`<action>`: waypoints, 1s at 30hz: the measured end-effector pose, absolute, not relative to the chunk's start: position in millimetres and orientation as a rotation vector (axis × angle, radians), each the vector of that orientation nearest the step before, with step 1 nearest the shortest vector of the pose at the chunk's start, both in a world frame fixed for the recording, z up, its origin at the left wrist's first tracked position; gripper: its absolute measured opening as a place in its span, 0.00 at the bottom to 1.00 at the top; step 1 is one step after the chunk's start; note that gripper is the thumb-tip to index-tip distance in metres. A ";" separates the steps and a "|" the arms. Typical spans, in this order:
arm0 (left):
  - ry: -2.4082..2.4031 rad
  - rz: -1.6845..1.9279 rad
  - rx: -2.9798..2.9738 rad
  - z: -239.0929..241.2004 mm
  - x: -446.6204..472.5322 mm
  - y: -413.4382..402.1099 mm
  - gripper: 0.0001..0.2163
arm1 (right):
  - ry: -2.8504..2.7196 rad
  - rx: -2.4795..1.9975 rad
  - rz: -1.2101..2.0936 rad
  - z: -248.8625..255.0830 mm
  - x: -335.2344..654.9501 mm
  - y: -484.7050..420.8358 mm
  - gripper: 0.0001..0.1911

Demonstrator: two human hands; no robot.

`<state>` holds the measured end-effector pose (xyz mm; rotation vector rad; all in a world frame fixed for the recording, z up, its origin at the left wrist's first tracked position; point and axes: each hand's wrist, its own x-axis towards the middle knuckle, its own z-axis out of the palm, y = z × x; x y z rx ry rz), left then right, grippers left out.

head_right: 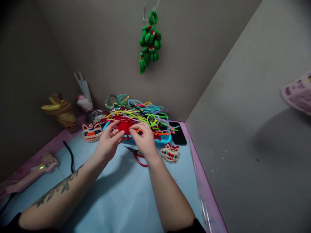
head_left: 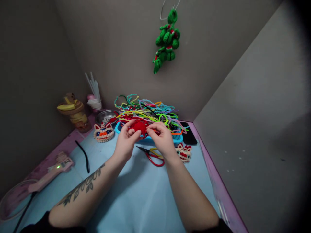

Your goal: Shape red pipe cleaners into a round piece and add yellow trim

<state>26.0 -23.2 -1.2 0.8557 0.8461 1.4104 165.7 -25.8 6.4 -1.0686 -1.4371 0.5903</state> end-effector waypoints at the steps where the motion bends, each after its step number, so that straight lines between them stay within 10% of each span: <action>1: 0.827 1.396 0.843 -1.0 26.5 -23.7 0.31 | -1.441 -1.067 0.582 6.8 165.9 -25.7 0.03; 30: 0.763 1.242 0.878 6.9 22.8 -24.9 0.35 | -1.313 -1.137 0.800 -1.5 166.9 -19.7 0.09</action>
